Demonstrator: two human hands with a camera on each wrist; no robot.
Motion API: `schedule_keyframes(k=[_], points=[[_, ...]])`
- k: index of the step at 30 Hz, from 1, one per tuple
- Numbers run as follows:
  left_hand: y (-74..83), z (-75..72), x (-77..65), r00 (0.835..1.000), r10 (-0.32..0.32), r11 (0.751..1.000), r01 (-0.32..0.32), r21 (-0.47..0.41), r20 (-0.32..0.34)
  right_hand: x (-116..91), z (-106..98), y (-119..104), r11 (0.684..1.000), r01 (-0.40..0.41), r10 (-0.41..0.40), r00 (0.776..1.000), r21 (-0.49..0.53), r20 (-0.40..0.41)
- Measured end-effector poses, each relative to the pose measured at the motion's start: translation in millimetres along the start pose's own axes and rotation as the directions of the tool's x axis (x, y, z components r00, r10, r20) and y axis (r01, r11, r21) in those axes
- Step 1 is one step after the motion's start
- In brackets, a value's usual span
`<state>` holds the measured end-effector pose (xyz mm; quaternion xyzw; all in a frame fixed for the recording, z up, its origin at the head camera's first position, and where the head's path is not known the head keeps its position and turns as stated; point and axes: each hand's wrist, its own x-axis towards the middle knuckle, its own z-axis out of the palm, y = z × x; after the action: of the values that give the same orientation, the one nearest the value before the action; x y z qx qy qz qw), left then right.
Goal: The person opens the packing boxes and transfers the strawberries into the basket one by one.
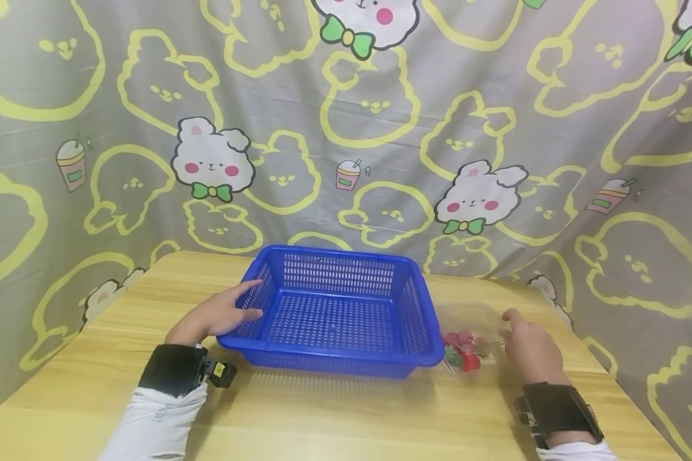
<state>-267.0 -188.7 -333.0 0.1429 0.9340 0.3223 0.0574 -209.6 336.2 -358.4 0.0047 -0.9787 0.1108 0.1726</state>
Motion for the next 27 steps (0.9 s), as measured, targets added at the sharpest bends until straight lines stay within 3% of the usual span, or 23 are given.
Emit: schedule_keyframes(k=[4, 10, 15, 18, 24, 27], points=[[0.1, -0.2, 0.1, 1.0, -0.001, 1.0, 0.001, 0.002, -0.001, 1, -6, -1, 0.999, -0.052, 0.052, 0.999, 0.004, -0.011], [1.2, -0.7, -0.6, 1.0, -0.007, 1.0, 0.007, -0.003, 0.005, 3, -18, -2, 0.981, -0.193, 0.193, 0.981, -0.019, -0.003], [0.7, -3.0, -1.5, 1.0, -0.006, 1.0, 0.006, -0.02, 0.019, 3, -26, -4, 0.977, -0.212, 0.212, 0.977, -0.012, -0.023], [-0.6, -6.0, -3.7, 0.999, 0.0, 1.0, 0.001, -0.027, 0.04, 5, -26, -2, 0.986, -0.164, 0.165, 0.986, 0.022, -0.006], [-1.7, -14.4, -12.0, 0.997, 0.004, 0.999, 0.0, -0.041, 0.077, 11, -29, 5, 0.993, 0.047, -0.047, 0.999, 0.106, -0.002], [-2.7, -16.1, -13.2, 0.997, 0.005, 0.999, -0.002, -0.044, 0.082, 11, -35, 5, 0.99, 0.061, -0.06, 0.998, 0.13, -0.008]])
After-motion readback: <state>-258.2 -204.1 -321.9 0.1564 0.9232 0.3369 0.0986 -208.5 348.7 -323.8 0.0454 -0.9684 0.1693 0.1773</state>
